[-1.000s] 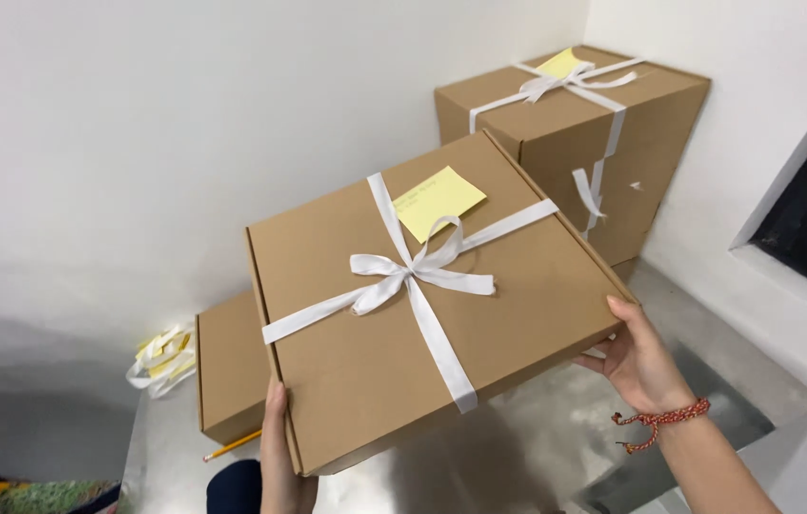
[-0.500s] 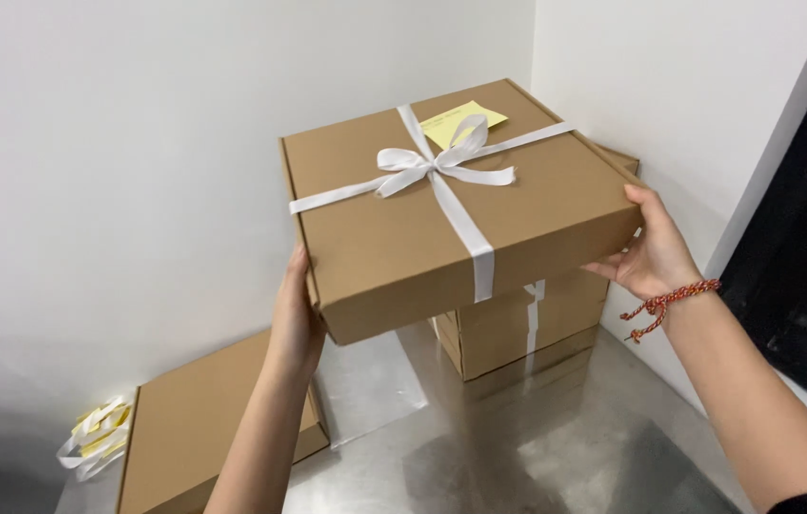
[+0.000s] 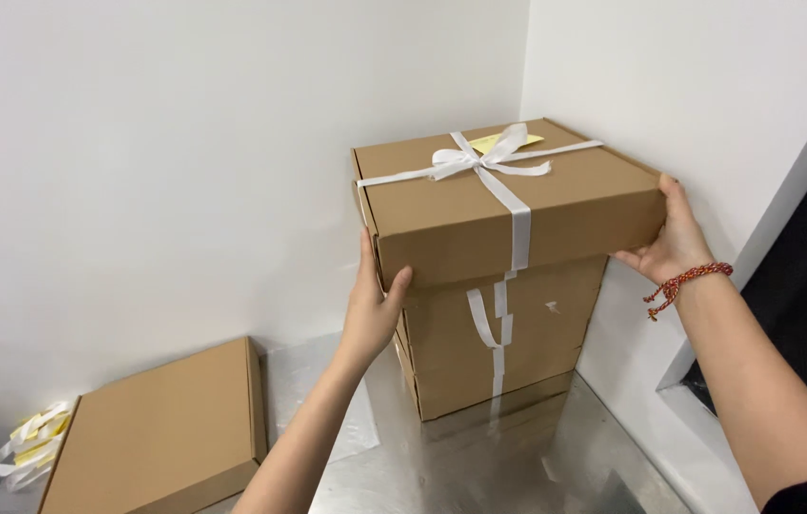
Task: Tying a ribbon on a gift box, writing a note, and bagging a garment before placing it in a shipping box.
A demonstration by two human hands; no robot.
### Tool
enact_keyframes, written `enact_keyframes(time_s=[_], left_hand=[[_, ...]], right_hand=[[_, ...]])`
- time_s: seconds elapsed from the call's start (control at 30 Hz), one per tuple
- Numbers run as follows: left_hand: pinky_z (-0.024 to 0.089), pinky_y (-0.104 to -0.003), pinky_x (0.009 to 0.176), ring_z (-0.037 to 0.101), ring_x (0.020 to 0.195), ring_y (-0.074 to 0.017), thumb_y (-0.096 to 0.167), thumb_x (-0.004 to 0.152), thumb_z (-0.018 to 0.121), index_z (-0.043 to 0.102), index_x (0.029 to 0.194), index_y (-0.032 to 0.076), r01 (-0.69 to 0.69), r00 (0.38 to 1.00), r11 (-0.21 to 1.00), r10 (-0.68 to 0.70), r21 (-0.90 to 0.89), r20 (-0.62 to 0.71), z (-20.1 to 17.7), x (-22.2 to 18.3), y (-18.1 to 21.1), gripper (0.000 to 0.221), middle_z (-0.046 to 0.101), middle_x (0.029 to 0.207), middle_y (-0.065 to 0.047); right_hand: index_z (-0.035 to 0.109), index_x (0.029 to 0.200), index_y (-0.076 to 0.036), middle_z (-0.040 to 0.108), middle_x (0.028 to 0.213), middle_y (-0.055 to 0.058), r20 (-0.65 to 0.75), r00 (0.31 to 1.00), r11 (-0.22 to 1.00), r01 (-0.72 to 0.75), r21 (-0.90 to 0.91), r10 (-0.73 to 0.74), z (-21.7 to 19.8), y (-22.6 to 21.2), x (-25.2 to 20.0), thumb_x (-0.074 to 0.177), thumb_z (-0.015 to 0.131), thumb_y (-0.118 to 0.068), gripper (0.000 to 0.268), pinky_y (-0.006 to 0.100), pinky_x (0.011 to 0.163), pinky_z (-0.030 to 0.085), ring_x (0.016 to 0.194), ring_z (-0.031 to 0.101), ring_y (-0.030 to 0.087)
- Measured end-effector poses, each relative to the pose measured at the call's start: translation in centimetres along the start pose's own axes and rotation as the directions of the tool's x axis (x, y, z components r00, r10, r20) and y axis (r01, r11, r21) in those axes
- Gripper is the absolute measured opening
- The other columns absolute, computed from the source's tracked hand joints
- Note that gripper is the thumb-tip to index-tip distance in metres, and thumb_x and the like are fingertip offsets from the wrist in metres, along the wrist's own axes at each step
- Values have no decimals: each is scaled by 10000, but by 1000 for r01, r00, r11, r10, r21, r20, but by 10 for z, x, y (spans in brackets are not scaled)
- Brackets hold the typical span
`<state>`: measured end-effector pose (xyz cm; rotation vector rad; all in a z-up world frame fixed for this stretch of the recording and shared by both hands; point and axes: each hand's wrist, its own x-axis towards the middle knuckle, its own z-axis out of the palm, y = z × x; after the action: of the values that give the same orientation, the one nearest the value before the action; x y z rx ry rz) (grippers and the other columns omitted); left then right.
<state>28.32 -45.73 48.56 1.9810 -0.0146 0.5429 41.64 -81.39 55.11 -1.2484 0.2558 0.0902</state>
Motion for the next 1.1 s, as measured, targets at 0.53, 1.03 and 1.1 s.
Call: enact_keyframes(time_s=[0.53,1.03,1.1], left_hand=[[286,-554,1264,247,1594,-501,290,944,765,434,1658,338,-377,769,276,626,884,132,46,9,-73,788,270,1761,-173],[209,-529,1289,172,1649,-338,296,989,689,322,1703,258,-112,988,524,153,844,36,26,-205,-245,803,183,1795,-143],[179,-584,1289,59,1654,-387,347,1051,622,232,1722,261,206,959,599,-282,774,-37,15,-279,-290,781,39,1807,-169]], right_hand=[[151,1760,-192,-43,1811,108,510,560,33,694,-719,-653,6,139,57,1048,568,-151,826,789,1218,120,1622,19,459],[-14,1728,-74,-78,1769,251,363,930,430,351,-832,-57,-19,355,8,964,684,-323,1065,591,1319,154,1633,82,429],[11,1707,16,-26,1754,319,413,906,387,349,-853,94,-21,427,-11,994,666,-299,1018,583,1306,168,1628,88,458]])
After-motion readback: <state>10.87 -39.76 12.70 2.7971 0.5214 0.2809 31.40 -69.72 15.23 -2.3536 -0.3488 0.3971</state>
